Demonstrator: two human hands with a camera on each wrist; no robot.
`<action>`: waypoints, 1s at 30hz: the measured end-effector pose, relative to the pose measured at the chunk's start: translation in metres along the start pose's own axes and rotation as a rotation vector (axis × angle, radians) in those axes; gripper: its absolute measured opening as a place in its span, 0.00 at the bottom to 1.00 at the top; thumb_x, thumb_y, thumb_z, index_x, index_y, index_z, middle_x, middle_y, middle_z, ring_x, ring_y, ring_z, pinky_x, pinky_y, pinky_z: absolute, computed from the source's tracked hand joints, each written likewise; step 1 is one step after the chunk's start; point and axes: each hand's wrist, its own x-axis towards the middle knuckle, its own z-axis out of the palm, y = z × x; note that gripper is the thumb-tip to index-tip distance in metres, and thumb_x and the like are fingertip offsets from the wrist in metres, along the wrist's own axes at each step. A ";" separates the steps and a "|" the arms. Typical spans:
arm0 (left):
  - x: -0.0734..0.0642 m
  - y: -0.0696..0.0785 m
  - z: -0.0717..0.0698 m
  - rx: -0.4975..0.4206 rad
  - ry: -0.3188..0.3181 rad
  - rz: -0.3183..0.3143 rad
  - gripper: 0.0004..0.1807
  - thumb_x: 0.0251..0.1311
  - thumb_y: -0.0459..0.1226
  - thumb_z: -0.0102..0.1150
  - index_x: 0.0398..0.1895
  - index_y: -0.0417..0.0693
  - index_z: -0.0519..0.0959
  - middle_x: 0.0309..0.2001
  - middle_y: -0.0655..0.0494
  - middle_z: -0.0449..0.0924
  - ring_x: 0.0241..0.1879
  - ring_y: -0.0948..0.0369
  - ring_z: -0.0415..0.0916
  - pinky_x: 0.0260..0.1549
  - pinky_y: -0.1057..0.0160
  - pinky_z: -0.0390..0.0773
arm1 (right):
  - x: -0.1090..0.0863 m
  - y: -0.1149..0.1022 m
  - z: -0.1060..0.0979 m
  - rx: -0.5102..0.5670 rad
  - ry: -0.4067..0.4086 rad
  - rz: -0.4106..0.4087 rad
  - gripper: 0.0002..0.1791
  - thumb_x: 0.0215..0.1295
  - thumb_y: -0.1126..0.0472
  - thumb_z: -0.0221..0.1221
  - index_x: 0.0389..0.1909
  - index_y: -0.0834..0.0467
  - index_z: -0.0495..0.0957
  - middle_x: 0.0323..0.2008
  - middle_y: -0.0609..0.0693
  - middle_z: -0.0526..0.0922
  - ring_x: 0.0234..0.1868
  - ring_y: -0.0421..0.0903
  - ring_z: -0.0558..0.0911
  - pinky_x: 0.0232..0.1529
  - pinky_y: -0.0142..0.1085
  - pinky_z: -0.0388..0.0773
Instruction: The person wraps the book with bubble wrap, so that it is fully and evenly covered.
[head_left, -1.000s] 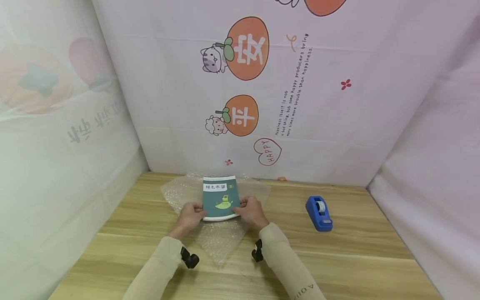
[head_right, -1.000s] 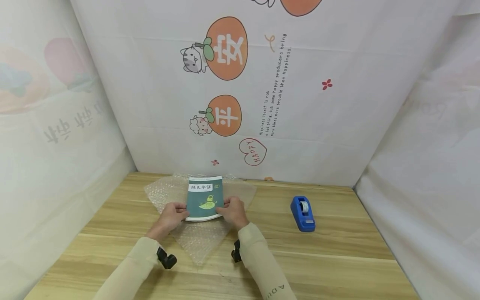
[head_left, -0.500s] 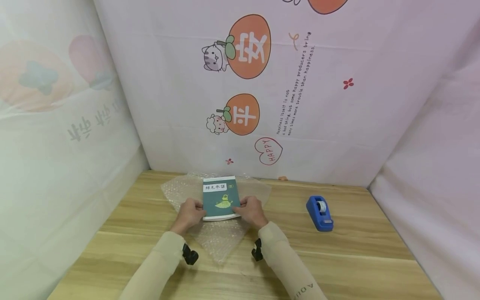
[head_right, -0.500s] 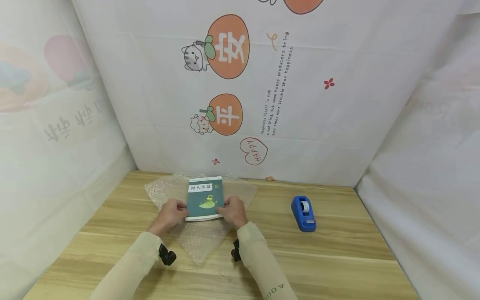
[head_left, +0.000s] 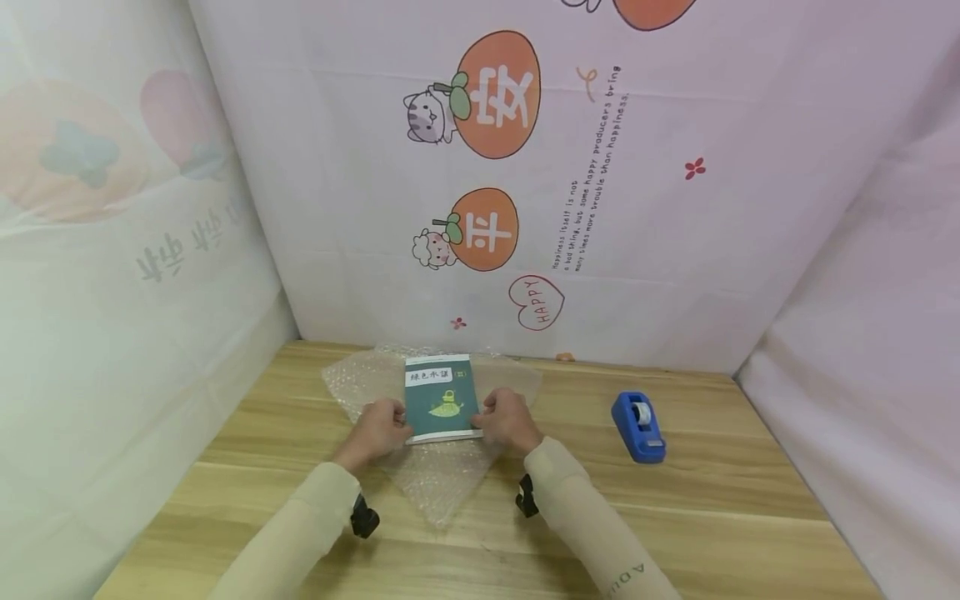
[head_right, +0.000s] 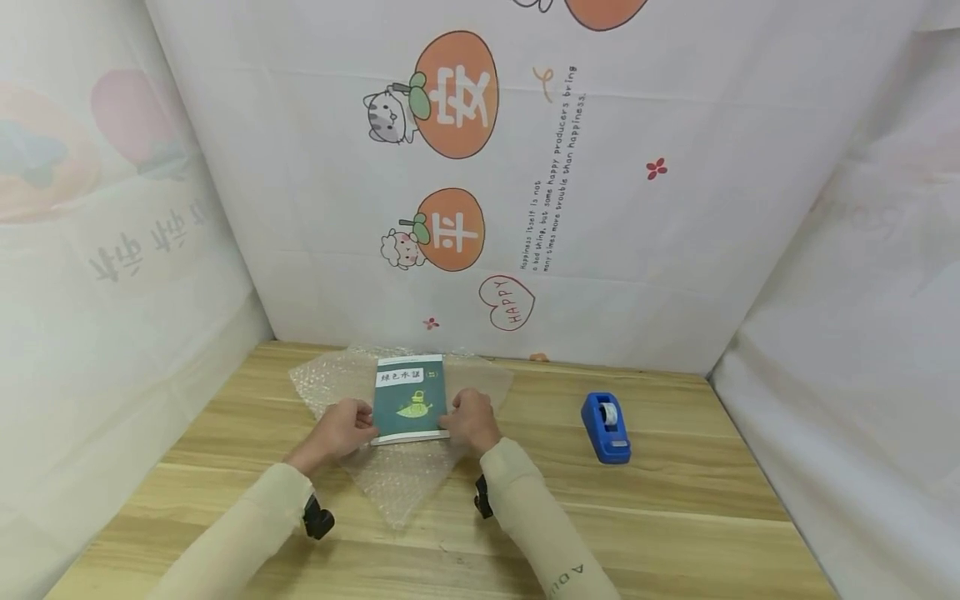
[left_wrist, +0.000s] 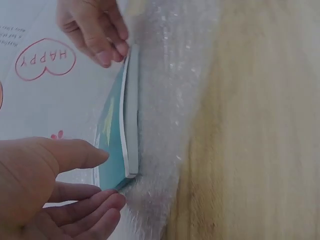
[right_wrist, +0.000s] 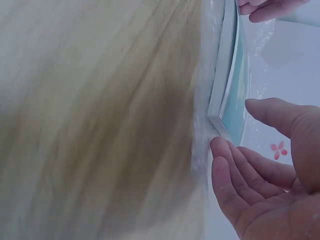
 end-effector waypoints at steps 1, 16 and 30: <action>-0.001 0.000 0.000 0.025 -0.002 0.026 0.18 0.61 0.31 0.69 0.50 0.26 0.81 0.40 0.42 0.85 0.39 0.53 0.82 0.42 0.52 0.87 | 0.000 0.000 -0.002 -0.015 -0.009 -0.015 0.25 0.69 0.58 0.70 0.61 0.68 0.78 0.48 0.57 0.84 0.48 0.50 0.83 0.57 0.49 0.85; -0.024 -0.017 -0.005 0.324 -0.165 0.231 0.57 0.69 0.55 0.63 0.81 0.22 0.46 0.82 0.24 0.43 0.83 0.32 0.45 0.83 0.37 0.50 | -0.006 0.015 -0.028 -0.687 -0.142 -0.403 0.49 0.72 0.39 0.64 0.78 0.70 0.61 0.79 0.67 0.65 0.80 0.62 0.66 0.82 0.51 0.64; -0.026 -0.026 -0.001 0.350 -0.278 0.136 0.66 0.66 0.68 0.58 0.82 0.25 0.44 0.84 0.28 0.35 0.85 0.35 0.35 0.84 0.38 0.45 | -0.006 0.040 -0.020 -0.762 -0.273 -0.388 0.61 0.69 0.22 0.52 0.84 0.65 0.52 0.85 0.63 0.51 0.87 0.59 0.52 0.86 0.48 0.54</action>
